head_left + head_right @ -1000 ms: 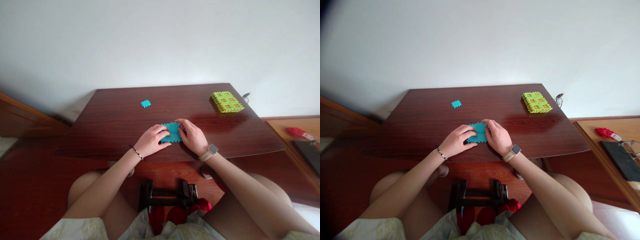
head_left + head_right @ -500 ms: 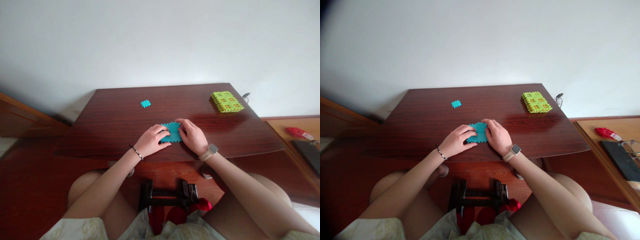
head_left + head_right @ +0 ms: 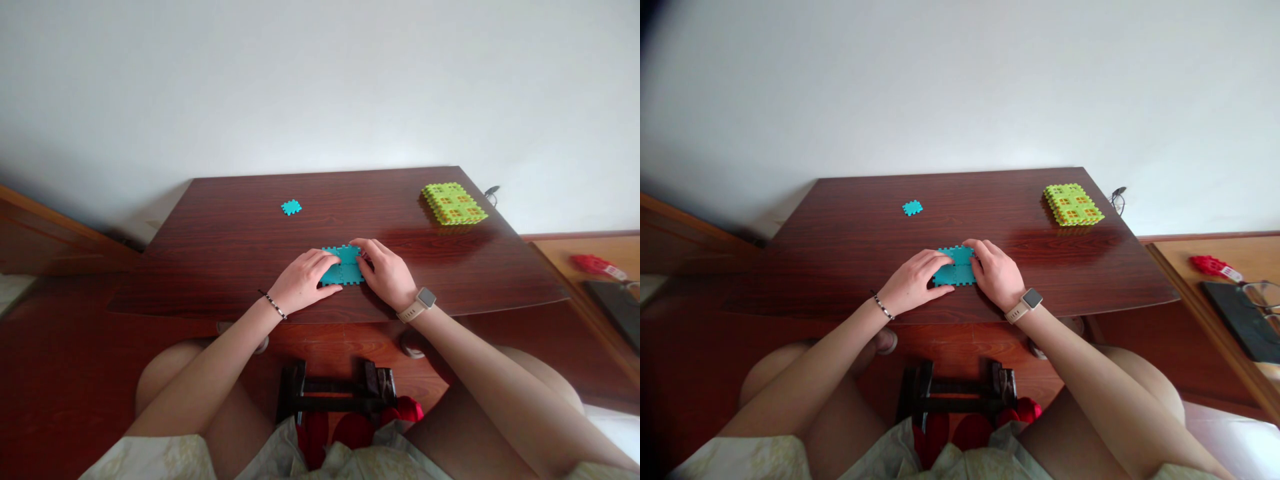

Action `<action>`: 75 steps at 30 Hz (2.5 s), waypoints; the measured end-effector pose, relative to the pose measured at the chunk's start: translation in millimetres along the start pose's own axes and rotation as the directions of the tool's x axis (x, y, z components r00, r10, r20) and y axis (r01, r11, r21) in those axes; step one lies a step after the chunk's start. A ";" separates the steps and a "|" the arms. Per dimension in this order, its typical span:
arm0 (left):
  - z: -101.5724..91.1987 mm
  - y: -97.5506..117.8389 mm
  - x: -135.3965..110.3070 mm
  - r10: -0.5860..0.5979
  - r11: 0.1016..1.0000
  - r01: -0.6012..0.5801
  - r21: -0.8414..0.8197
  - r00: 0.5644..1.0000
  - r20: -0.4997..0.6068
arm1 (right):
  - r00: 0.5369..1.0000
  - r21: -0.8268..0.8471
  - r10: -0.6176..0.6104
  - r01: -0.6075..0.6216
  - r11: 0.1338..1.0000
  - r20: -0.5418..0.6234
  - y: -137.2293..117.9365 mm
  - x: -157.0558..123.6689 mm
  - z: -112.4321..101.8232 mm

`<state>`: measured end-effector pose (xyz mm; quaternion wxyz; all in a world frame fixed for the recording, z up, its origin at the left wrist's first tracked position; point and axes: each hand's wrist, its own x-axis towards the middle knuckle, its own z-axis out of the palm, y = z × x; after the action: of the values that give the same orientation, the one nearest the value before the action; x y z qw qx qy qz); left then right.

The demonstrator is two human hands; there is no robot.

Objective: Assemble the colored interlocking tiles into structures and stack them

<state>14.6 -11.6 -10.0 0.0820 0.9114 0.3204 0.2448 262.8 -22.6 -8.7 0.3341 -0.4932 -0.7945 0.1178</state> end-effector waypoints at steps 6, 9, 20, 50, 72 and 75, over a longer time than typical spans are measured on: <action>-0.2 0.8 -0.3 -0.036 0.999 0.036 -0.017 0.999 0.010 | 1.000 -0.006 0.006 -0.006 1.000 0.001 0.8 0.4 0.0; -0.6 1.2 0.1 -0.038 0.999 0.038 -0.014 0.999 0.017 | 1.000 -0.012 0.004 -0.004 1.000 -0.001 1.3 0.9 0.2; 1.0 -0.7 -0.5 -0.048 0.998 0.049 -0.029 0.999 0.025 | 1.000 -0.020 -0.007 0.007 1.000 0.002 2.7 1.8 0.4; 2.5 -4.9 -1.4 -0.042 0.999 0.043 -0.018 0.997 0.066 | 0.999 -0.107 -0.016 0.020 0.994 0.042 4.8 2.3 3.7; -0.4 -0.6 0.0 -0.056 0.995 0.060 -0.085 0.997 0.051 | 0.998 -0.125 -0.020 0.028 0.992 0.063 6.5 2.0 4.9; 0.0 -0.3 0.1 -0.070 0.992 0.074 -0.097 0.996 0.047 | 0.998 -0.128 -0.028 0.035 0.991 0.061 6.7 2.0 5.2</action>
<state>14.5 -11.3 -10.1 0.1430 0.8992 0.3388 0.2372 263.6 -16.9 -15.2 0.2799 -0.4975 -0.8176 0.0754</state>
